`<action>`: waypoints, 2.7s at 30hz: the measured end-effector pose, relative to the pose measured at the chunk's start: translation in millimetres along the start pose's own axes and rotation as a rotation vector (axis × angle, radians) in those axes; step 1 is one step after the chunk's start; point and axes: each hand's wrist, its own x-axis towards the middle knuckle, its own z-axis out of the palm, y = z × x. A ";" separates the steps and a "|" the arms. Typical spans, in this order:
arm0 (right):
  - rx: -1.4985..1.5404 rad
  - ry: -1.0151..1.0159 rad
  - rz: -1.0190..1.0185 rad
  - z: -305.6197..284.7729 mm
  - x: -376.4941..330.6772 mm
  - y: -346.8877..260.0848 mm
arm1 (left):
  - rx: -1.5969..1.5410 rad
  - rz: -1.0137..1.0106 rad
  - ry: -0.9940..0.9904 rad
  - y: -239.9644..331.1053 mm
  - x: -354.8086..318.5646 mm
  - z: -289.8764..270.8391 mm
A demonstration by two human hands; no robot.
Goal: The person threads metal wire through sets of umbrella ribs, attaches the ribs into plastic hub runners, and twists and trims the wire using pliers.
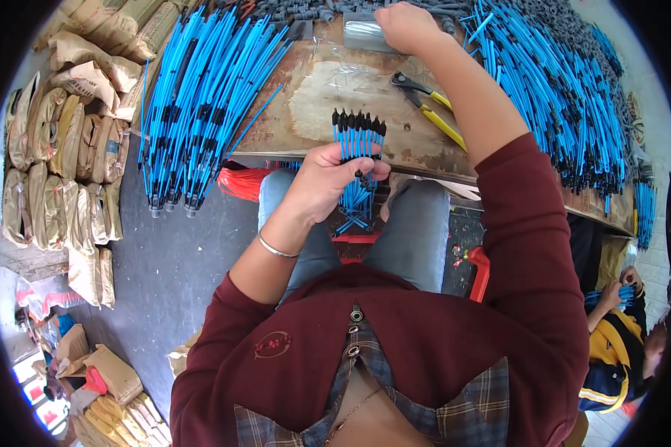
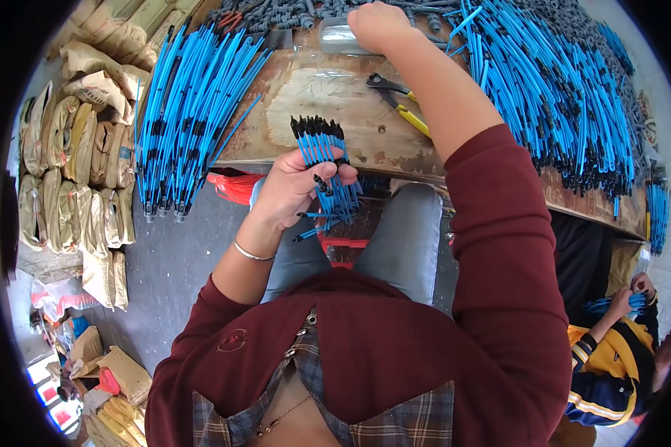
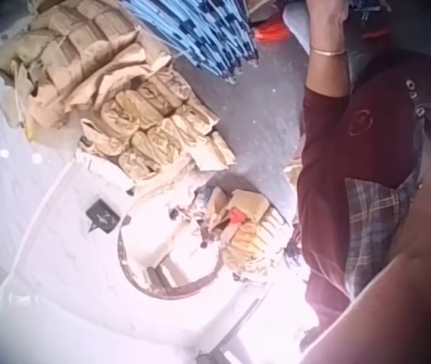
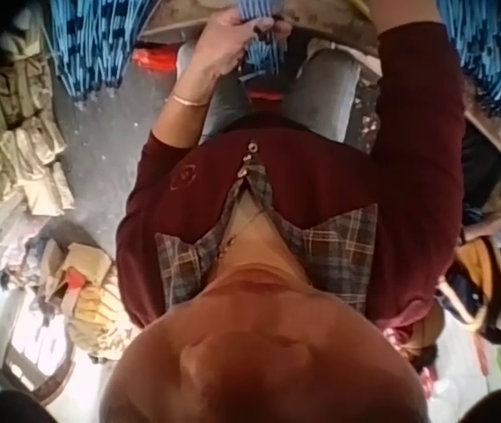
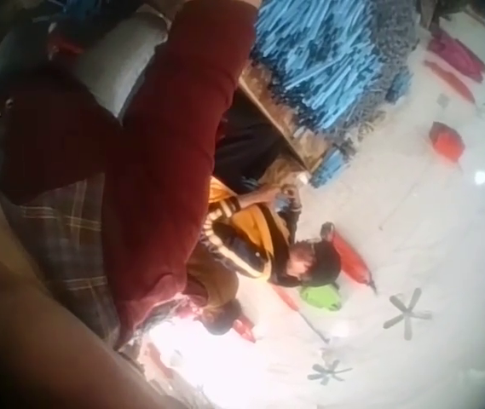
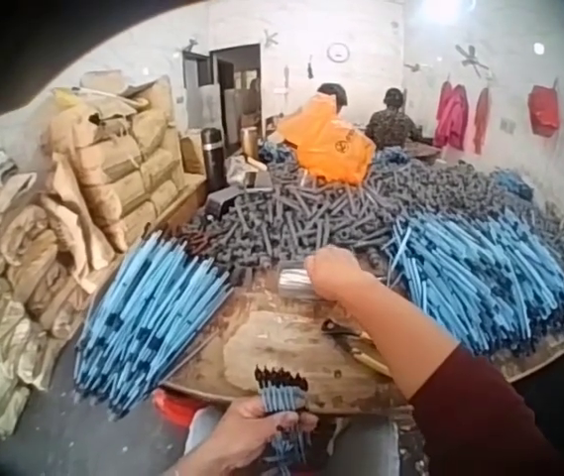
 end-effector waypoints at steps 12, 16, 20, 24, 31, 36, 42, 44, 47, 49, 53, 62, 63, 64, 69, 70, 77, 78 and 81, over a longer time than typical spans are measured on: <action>-0.041 0.012 -0.040 -19.9 2.2 -4.8 | 0.018 0.024 -0.004 -3.2 1.9 -3.7; 0.629 0.112 0.673 -69.1 13.6 -40.5 | 0.029 0.005 0.001 -1.1 3.4 -1.8; 1.243 0.119 0.620 -85.3 -29.8 -97.2 | 0.040 0.030 0.025 -3.0 -0.5 2.4; 0.978 -0.134 0.498 -102.8 -57.4 -128.6 | 0.061 0.127 -0.013 -10.6 -7.4 0.3; 0.785 0.219 0.236 -101.6 -75.5 -151.9 | 0.133 0.238 -0.066 -15.4 -17.6 2.3; 0.790 0.242 0.217 -105.6 -88.9 -160.5 | 0.208 0.277 -0.063 -18.0 -23.5 5.9; 0.866 0.128 0.361 -112.9 -91.8 -162.4 | 0.265 0.310 -0.104 -19.1 -21.1 3.2; 0.886 0.098 0.422 -118.9 -90.2 -164.1 | 0.139 0.272 -0.089 -17.0 -15.4 3.3; 1.191 0.384 0.476 -133.3 -89.1 -170.4 | 0.129 0.225 0.006 -8.7 -17.1 7.7; 1.273 0.325 0.370 -126.5 -93.7 -177.8 | 0.233 0.162 0.172 -2.0 -18.5 13.0; 1.749 -0.054 0.218 -111.1 -116.8 -203.7 | 0.149 0.159 -0.089 -11.5 -9.9 -5.5; 1.275 0.084 0.151 -150.6 -110.1 -203.9 | 0.229 0.397 -0.106 -13.8 -9.7 -14.9; 1.302 0.155 0.360 -155.6 -107.9 -195.9 | 0.234 0.410 -0.085 -13.5 -9.8 -14.3; 1.314 0.228 0.576 -158.6 -106.7 -188.9 | 0.238 0.420 -0.071 -13.3 -9.2 -12.4; 0.731 0.236 0.421 -151.4 -96.5 -164.0 | 0.168 0.345 -0.023 -8.7 -10.8 -5.3; 0.671 0.244 0.391 -149.3 -95.6 -163.7 | 0.168 0.346 -0.025 -8.6 -10.2 -5.1; 0.518 0.206 0.381 -146.6 -91.4 -164.0 | 0.182 0.335 -0.014 -7.7 -9.7 -4.8; 0.516 0.210 0.377 -146.4 -91.4 -163.3 | 0.182 0.335 -0.014 -7.1 -9.8 -4.2; 0.512 0.217 0.372 -146.2 -91.2 -161.4 | 0.179 0.323 -0.011 -5.2 -9.8 -1.6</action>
